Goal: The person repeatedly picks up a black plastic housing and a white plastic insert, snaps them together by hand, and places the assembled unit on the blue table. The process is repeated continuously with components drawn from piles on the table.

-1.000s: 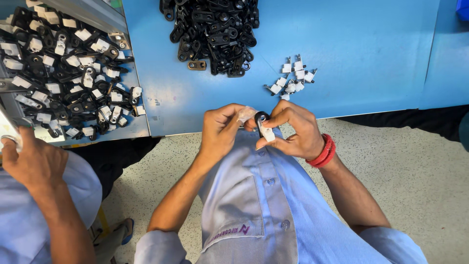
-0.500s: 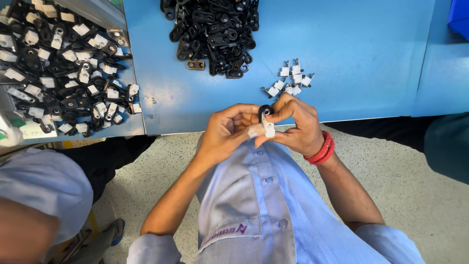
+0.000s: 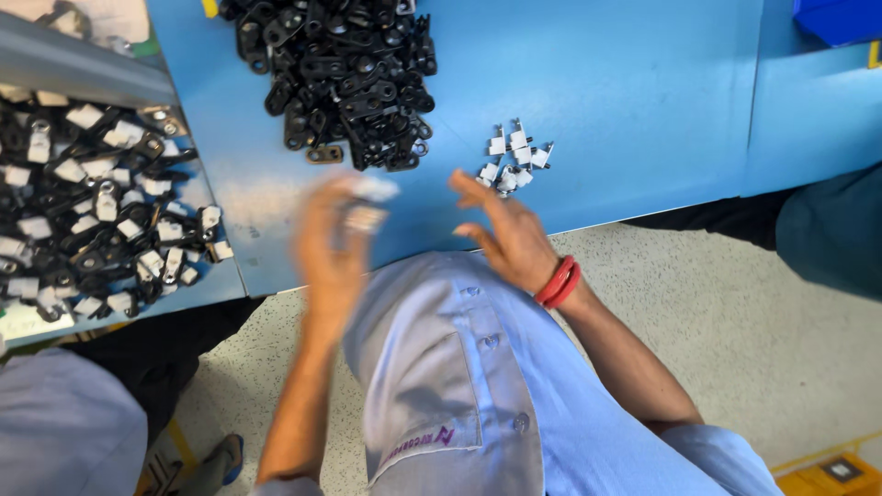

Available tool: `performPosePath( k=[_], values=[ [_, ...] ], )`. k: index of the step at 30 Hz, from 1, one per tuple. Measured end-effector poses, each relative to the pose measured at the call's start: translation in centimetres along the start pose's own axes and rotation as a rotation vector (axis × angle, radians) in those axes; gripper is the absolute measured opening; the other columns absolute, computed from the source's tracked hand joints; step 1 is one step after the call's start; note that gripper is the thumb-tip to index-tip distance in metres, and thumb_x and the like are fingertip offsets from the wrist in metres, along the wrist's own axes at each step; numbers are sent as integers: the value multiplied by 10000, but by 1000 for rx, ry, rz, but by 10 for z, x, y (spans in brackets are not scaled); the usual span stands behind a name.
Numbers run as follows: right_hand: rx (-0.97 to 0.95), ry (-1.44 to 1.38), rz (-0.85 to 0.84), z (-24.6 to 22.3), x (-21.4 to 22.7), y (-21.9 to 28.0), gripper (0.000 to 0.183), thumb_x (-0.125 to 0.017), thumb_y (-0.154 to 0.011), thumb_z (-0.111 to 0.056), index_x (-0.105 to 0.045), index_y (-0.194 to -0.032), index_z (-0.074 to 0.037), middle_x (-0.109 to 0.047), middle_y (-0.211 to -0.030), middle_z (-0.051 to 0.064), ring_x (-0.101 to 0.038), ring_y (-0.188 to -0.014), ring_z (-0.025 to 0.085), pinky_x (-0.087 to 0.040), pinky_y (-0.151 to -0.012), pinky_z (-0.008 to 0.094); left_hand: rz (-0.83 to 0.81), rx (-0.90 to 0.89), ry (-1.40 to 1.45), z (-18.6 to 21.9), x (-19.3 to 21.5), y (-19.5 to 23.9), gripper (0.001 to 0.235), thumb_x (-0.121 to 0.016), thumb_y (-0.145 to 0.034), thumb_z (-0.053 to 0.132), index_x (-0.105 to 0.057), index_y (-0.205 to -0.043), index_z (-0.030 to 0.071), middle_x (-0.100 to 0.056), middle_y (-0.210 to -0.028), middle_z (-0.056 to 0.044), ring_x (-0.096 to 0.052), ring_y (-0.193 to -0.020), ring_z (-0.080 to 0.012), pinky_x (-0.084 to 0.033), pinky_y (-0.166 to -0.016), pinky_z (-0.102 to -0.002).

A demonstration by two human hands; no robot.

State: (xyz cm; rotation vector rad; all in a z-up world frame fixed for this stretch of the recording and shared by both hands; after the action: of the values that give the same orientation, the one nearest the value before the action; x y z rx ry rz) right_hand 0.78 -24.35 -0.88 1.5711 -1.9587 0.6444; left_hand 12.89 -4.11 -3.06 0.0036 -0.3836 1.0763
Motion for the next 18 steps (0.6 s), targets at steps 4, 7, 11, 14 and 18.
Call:
performPosePath(
  k=[4,7,11,14,18],
  values=[
    [-173,253,197,80,37,3,338,-714,-998,-105,-640,-1326,-64,-709,-1228,160,-719,-1024,325,-581,-879,398,491,-52,-498,-71,146,-25,425,-602,-1185,99,-439,-1552,-39,-496,-1589,-216,-524,-1488,-346,-421,-1262,-470],
    [-219,244,241,124,53,14,230,-742,-985,-100,-704,-1208,-61,-727,-1226,168,-721,-1025,314,-600,-823,378,270,79,-1084,-136,179,-39,515,-543,-1111,43,-459,-1617,-8,-387,-1688,-236,-310,-1544,-421,-263,-1251,-583],
    [-214,210,300,152,50,20,232,-781,-973,-84,-718,-1196,-79,-733,-1189,142,-735,-1003,254,-620,-828,357,348,30,-1252,-141,169,-30,514,-547,-1092,134,-465,-1554,-78,-365,-1583,-344,-197,-1484,-485,-132,-1195,-656],
    [-349,224,362,167,55,29,291,-817,-911,-82,-717,-1182,-48,-713,-1138,146,-721,-964,246,-570,-686,367,214,-102,-779,-120,92,-24,469,-535,-962,-64,-592,-1419,24,-583,-1402,-155,-506,-1329,-344,-372,-1155,-500],
    [-407,382,310,157,55,29,258,-916,-819,-156,-791,-1034,-85,-700,-1017,144,-665,-839,264,-539,-680,380,89,-147,-579,-87,4,-27,329,-819,-879,134,-737,-1196,108,-637,-1130,-67,-568,-1061,-272,-424,-924,-412]
  ],
)
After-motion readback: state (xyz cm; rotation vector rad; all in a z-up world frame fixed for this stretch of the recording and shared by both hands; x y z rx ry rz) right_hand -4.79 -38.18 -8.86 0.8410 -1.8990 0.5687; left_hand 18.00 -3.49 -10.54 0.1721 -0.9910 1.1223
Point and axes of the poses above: each hand's wrist, its own y-axis away from the middle knuckle, its own x-axis out of the back of the hand, z = x × y, the point moved 10 cm from there along -y, towards the middle knuckle
